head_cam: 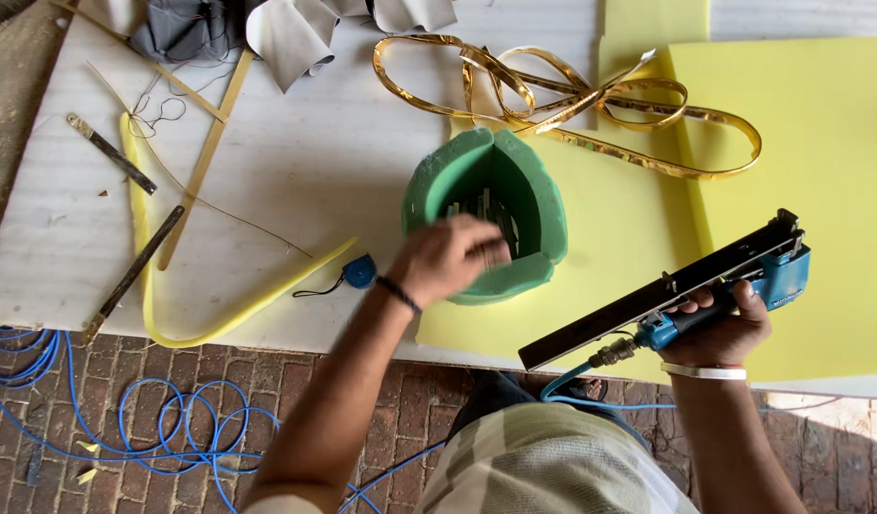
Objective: The person fits a beige fabric cover over a curved wooden furniture panel with padding, pressing and aligning the fabric over the edges. They use a pneumatic nail gun to fasten the fabric to the back of the panel and use shears to trim excess fabric, then handle the finished panel.
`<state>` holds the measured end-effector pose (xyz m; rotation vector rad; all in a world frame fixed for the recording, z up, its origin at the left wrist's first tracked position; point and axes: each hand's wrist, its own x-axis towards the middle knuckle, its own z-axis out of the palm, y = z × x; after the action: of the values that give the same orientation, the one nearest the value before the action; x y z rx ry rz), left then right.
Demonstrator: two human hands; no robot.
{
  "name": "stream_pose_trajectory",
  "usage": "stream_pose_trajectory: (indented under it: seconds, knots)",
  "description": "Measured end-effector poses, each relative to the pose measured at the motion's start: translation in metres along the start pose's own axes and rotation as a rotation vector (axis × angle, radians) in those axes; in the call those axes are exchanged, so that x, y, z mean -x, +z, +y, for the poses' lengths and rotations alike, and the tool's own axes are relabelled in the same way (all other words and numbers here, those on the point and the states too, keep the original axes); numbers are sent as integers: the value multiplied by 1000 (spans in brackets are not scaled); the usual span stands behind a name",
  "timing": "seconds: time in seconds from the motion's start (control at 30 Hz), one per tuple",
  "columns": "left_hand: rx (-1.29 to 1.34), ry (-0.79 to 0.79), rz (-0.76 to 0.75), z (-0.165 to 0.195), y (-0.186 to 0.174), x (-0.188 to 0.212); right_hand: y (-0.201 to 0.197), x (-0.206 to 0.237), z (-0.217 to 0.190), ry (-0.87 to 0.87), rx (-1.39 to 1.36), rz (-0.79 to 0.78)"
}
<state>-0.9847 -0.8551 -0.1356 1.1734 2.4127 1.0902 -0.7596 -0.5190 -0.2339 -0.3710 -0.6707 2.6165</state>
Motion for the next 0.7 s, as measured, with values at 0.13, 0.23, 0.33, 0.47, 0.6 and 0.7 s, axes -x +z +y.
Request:
stream_pose_trajectory:
  seconds: [0.13,0.23,0.33,0.47,0.6,0.7]
  knots:
    - [-349,-242,-210,-41,18,-70,2,11,8,-12,-38,34]
    - [-478,-345,-317,-67,59,-112,7,17,9,8,-64,35]
    - [-507,-395,-254,-94,89,-125,7,27,6,-39,-28,38]
    - [-529,-355,-238,-113,100,-112,1,41,-3,-60,13,90]
    - [-493,-335,-311,-103,84,-108,-9,48,-12,-63,-53,109]
    - [-394,-227,-214,-75,61,-101,-15,49,-19,-72,-39,107]
